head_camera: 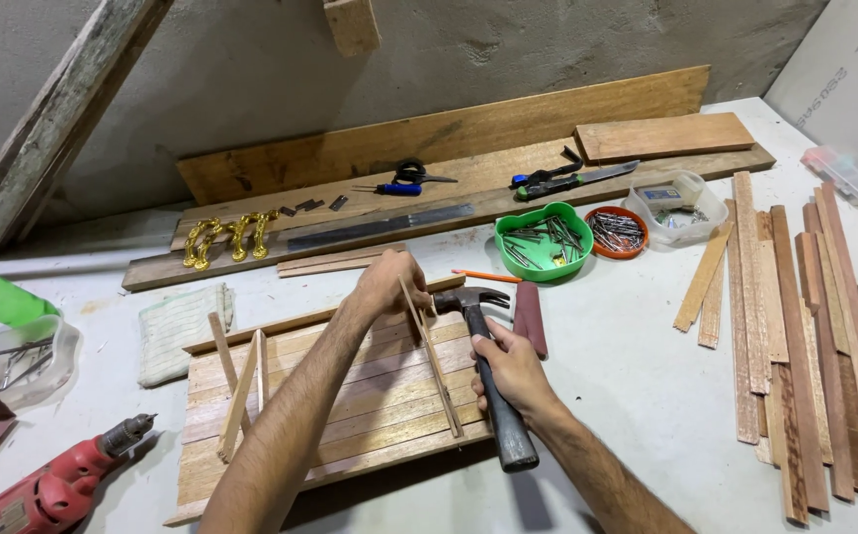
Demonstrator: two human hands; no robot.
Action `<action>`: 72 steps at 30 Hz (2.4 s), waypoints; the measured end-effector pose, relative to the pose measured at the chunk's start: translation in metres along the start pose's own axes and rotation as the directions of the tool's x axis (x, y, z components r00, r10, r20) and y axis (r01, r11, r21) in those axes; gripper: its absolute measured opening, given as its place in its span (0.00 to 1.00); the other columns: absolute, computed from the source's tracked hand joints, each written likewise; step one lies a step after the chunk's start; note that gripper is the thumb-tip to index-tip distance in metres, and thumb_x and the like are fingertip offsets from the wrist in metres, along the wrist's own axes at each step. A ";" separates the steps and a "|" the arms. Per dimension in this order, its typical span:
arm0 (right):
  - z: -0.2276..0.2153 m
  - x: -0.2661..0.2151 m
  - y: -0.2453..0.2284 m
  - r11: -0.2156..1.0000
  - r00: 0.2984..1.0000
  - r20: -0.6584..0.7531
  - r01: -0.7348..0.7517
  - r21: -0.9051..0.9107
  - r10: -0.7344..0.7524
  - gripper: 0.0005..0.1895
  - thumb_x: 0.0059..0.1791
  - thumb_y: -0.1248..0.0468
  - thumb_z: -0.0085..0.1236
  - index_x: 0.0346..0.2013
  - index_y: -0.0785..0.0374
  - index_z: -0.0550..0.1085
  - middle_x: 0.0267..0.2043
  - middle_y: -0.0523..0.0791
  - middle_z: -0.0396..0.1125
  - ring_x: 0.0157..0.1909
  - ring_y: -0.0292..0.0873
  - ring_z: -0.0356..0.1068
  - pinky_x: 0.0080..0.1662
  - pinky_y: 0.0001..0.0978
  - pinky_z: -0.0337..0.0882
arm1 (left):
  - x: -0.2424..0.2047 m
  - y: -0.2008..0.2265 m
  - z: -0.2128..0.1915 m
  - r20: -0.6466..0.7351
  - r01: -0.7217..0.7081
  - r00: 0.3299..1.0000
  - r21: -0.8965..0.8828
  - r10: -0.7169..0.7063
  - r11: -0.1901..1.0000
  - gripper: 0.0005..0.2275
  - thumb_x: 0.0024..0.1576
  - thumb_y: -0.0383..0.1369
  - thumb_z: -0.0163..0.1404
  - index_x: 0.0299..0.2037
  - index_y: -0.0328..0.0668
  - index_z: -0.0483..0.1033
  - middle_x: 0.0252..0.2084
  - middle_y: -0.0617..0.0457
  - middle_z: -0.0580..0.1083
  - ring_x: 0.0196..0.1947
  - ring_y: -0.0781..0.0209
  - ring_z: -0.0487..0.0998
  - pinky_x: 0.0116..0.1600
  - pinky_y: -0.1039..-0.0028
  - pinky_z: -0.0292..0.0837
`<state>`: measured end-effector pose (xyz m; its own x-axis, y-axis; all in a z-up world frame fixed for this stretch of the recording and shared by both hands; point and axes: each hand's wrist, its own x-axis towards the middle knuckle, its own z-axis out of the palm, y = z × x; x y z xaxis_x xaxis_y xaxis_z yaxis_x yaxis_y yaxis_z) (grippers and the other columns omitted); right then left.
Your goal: Hammering wooden slats to assemble a shelf or crate.
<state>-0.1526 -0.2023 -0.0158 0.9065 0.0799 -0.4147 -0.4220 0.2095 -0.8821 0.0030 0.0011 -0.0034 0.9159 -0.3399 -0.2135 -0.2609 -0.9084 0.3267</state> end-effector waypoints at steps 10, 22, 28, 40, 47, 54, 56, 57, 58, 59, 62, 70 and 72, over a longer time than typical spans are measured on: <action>0.006 -0.002 0.002 1.000 1.000 0.008 0.018 0.018 -0.018 0.31 0.54 0.62 0.49 0.73 0.53 0.59 0.35 0.44 0.61 0.21 0.37 0.64 0.19 0.31 0.69 | 0.002 -0.007 0.003 -0.021 -0.020 1.000 0.007 0.020 1.000 0.11 0.46 0.38 0.67 0.33 0.41 0.87 0.28 0.46 0.82 0.29 0.54 0.83 0.41 0.64 0.82; 0.007 0.007 0.008 0.998 1.000 -0.019 0.018 0.058 -0.016 0.29 0.55 0.62 0.47 0.72 0.57 0.59 0.35 0.44 0.62 0.21 0.37 0.64 0.19 0.30 0.69 | 0.000 -0.010 0.003 -0.030 -0.005 1.000 -0.032 0.004 0.999 0.09 0.48 0.36 0.66 0.33 0.40 0.87 0.28 0.46 0.82 0.28 0.55 0.84 0.40 0.66 0.82; 0.007 0.002 0.000 1.000 0.999 0.030 -0.016 -0.012 0.016 0.35 0.54 0.62 0.49 0.75 0.54 0.52 0.35 0.44 0.62 0.21 0.37 0.63 0.19 0.31 0.69 | -0.004 -0.007 0.000 -0.038 -0.021 0.999 0.006 0.021 1.000 0.10 0.46 0.37 0.67 0.32 0.40 0.87 0.28 0.46 0.81 0.28 0.56 0.82 0.40 0.65 0.82; 0.016 -0.005 0.001 0.999 0.999 0.047 -0.021 0.039 0.020 0.31 0.54 0.61 0.47 0.73 0.51 0.59 0.35 0.43 0.60 0.21 0.35 0.62 0.19 0.28 0.68 | -0.006 -0.025 0.011 -0.077 -0.090 0.993 -0.053 0.086 0.995 0.09 0.50 0.36 0.63 0.35 0.40 0.86 0.30 0.46 0.82 0.29 0.57 0.84 0.42 0.66 0.83; 0.015 -0.003 0.004 0.999 0.998 0.061 -0.005 0.050 0.002 0.28 0.54 0.62 0.47 0.71 0.52 0.62 0.35 0.42 0.60 0.21 0.35 0.63 0.20 0.28 0.68 | -0.011 -0.040 0.011 0.008 -0.155 0.988 -0.101 0.157 0.983 0.09 0.62 0.36 0.52 0.45 0.44 0.84 0.39 0.49 0.83 0.38 0.57 0.84 0.50 0.64 0.81; 0.014 0.001 0.009 0.999 0.998 0.057 0.003 0.043 -0.006 0.28 0.54 0.61 0.47 0.71 0.54 0.63 0.36 0.43 0.61 0.21 0.35 0.63 0.20 0.28 0.69 | -0.031 -0.028 -0.002 -0.100 -0.361 0.927 0.021 0.361 0.932 0.15 0.46 0.24 0.60 0.45 0.45 0.83 0.49 0.52 0.80 0.51 0.57 0.78 0.59 0.65 0.78; 0.012 0.000 0.011 0.999 0.999 0.054 -0.003 0.037 0.001 0.28 0.54 0.62 0.46 0.71 0.54 0.61 0.36 0.43 0.61 0.21 0.35 0.63 0.20 0.28 0.69 | -0.029 -0.038 0.004 -0.137 -0.414 0.899 0.042 0.415 0.910 0.14 0.47 0.23 0.60 0.44 0.45 0.83 0.49 0.52 0.80 0.52 0.57 0.78 0.60 0.65 0.77; 0.013 0.001 0.010 0.999 0.999 0.051 0.000 0.033 -0.001 0.29 0.55 0.62 0.46 0.72 0.53 0.59 0.36 0.43 0.61 0.21 0.34 0.63 0.20 0.28 0.69 | -0.027 -0.043 0.004 -0.176 -0.466 0.865 0.070 0.471 0.882 0.13 0.47 0.22 0.60 0.42 0.44 0.83 0.50 0.52 0.79 0.53 0.57 0.78 0.62 0.66 0.76; 0.013 0.000 0.010 1.000 0.999 0.055 -0.001 0.031 0.000 0.29 0.55 0.62 0.46 0.72 0.53 0.59 0.36 0.43 0.61 0.21 0.34 0.63 0.20 0.28 0.69 | -0.022 -0.050 0.011 -0.178 -0.463 0.866 0.070 0.467 0.884 0.13 0.47 0.22 0.60 0.42 0.44 0.83 0.50 0.52 0.79 0.53 0.57 0.78 0.62 0.66 0.76; 0.014 -0.001 0.009 1.000 0.999 0.053 -0.002 0.028 0.001 0.30 0.55 0.62 0.46 0.73 0.52 0.58 0.36 0.43 0.61 0.22 0.34 0.63 0.20 0.28 0.69 | -0.015 -0.057 0.014 -0.181 -0.486 0.852 0.077 0.491 0.871 0.10 0.52 0.23 0.60 0.41 0.50 0.85 0.51 0.55 0.79 0.54 0.57 0.77 0.61 0.66 0.75; 0.017 -0.002 0.009 1.000 0.998 0.056 -0.003 0.025 0.002 0.30 0.55 0.62 0.46 0.73 0.51 0.57 0.36 0.43 0.60 0.21 0.34 0.63 0.20 0.27 0.69 | -0.016 -0.054 0.011 -0.174 -0.505 0.837 0.120 0.519 0.855 0.13 0.52 0.22 0.61 0.40 0.57 0.87 0.50 0.58 0.79 0.54 0.59 0.77 0.60 0.67 0.74; 0.016 -0.001 0.011 1.000 0.998 0.063 0.000 0.029 -0.002 0.30 0.54 0.62 0.46 0.73 0.51 0.60 0.36 0.43 0.61 0.21 0.35 0.63 0.19 0.28 0.69 | -0.031 -0.027 0.002 -0.066 -0.456 0.861 0.342 0.505 0.822 0.22 0.42 0.17 0.60 0.41 0.63 0.87 0.48 0.63 0.80 0.51 0.62 0.77 0.54 0.71 0.78; 0.015 -0.001 0.010 0.998 0.998 0.059 -0.005 0.055 0.002 0.30 0.54 0.61 0.48 0.72 0.51 0.60 0.36 0.43 0.61 0.21 0.35 0.64 0.19 0.28 0.69 | -0.026 -0.029 0.007 -0.090 -0.490 0.825 0.376 0.557 0.787 0.14 0.47 0.23 0.63 0.38 0.60 0.86 0.45 0.63 0.80 0.48 0.62 0.76 0.53 0.71 0.78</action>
<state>-0.1573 -0.1859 -0.0214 0.9050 0.1380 -0.4025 -0.4253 0.2624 -0.8662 -0.0151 0.0345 -0.0133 0.6380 -0.7649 0.0887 -0.7688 -0.6393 0.0158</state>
